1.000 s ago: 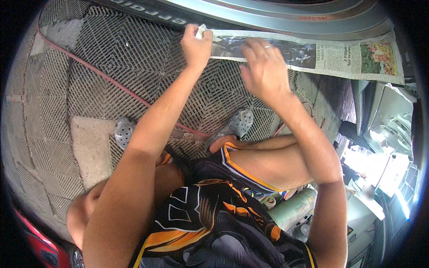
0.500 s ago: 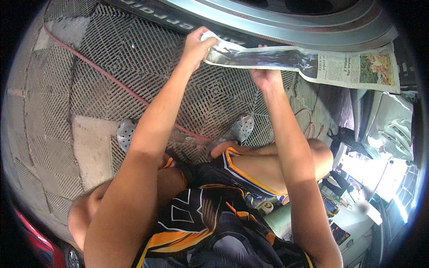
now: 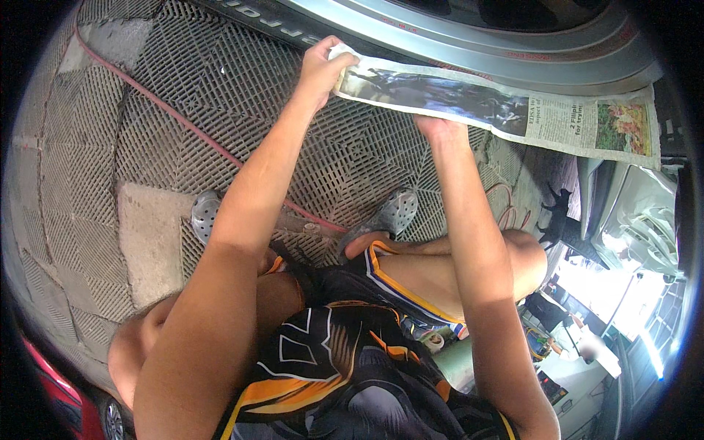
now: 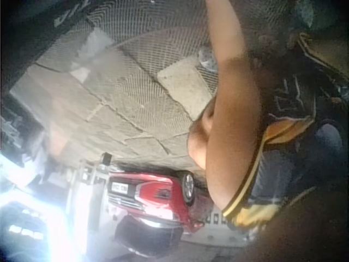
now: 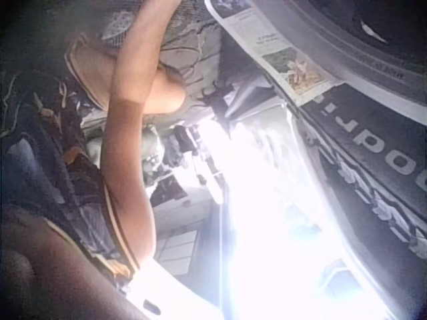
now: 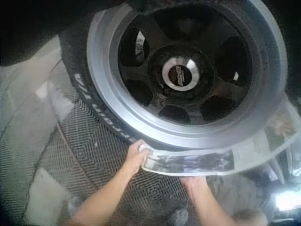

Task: The person sits on the floor and applies masking tape to the sidewall of a car tire. They smooth the tape along the tire surface and adjust the newspaper used as a backing.

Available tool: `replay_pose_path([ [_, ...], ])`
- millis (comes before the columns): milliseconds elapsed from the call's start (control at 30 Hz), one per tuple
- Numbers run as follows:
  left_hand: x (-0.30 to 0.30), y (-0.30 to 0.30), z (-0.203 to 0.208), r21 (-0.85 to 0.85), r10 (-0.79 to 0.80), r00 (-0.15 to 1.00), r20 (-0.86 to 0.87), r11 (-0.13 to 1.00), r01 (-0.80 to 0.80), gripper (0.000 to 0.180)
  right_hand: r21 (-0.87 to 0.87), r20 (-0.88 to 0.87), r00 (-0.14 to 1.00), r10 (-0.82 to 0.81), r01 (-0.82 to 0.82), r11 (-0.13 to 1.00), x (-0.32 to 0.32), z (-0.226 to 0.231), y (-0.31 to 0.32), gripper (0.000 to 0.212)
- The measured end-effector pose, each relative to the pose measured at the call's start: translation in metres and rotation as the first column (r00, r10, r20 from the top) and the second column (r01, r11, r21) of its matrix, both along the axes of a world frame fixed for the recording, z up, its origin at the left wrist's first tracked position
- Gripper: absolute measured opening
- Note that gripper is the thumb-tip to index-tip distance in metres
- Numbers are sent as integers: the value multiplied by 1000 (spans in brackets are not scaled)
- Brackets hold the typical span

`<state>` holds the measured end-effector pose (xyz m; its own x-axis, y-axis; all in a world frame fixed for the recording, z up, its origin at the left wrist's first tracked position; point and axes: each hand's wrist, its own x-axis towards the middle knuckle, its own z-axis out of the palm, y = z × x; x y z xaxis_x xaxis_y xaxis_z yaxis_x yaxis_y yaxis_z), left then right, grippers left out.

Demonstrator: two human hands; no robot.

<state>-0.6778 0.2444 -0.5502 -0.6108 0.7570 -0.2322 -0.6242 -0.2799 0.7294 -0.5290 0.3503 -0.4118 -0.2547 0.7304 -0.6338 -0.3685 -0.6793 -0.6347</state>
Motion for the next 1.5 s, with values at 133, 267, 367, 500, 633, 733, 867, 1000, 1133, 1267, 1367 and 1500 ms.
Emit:
replay_pose_path([
  [133, 4, 2, 2, 3, 39, 998, -51, 999, -39, 25, 55, 24, 999, -21, 20, 998, -13, 3, -4, 34],
  [267, 6, 3, 5, -8, 43, 997, -67, 999, -44, 24, 107, -67, 998, 18, -11, 994, -14, -11, 15, 46],
  [367, 6, 0, 4, -23, 58, 996, -65, 998, -60, 22, 102, -66, 997, -37, 44, 994, -24, -7, 12, 43],
  [500, 6, 0, 10, -112, 74, 988, -138, 990, -90, 21, 180, -4, 1000, 12, -11, 984, -17, -14, 9, 37],
  [633, 17, 22, 6, -124, 110, 935, -338, 979, -161, 23, -74, 280, 955, 96, -78, 994, 61, -72, 25, 27],
  [733, 18, 14, 3, -176, 141, 888, -437, 955, -238, 24, -277, 612, 433, 662, -667, 692, 49, -34, -25, 26],
  [867, 26, 16, 14, -230, 106, 803, -587, 929, -290, 26, -277, 952, -303, 28, -900, -336, 36, 63, -68, 23],
  [1000, 24, 15, 12, -204, 132, 791, -598, 929, -309, 23, -398, 785, -10, -619, -774, -492, 39, 102, -42, 39],
  [1133, 24, 16, 3, -227, 123, 788, -603, 921, -317, 24, -489, 657, -3, -754, -763, -424, 54, 97, -13, 57],
  [1267, 20, 14, -1, -238, 138, 810, -569, 916, -323, 25, -477, 665, -4, -746, -771, -421, 53, 85, -8, 50],
  [1367, 24, 14, 6, -248, 158, 786, -598, 896, -369, 26, -461, 663, 12, -749, -781, -421, 56, 79, -5, 50],
  [1500, 28, 16, 10, -269, 194, 748, -635, 852, -449, 25, -442, 675, 25, -738, -786, -431, 54, 78, -3, 55],
])
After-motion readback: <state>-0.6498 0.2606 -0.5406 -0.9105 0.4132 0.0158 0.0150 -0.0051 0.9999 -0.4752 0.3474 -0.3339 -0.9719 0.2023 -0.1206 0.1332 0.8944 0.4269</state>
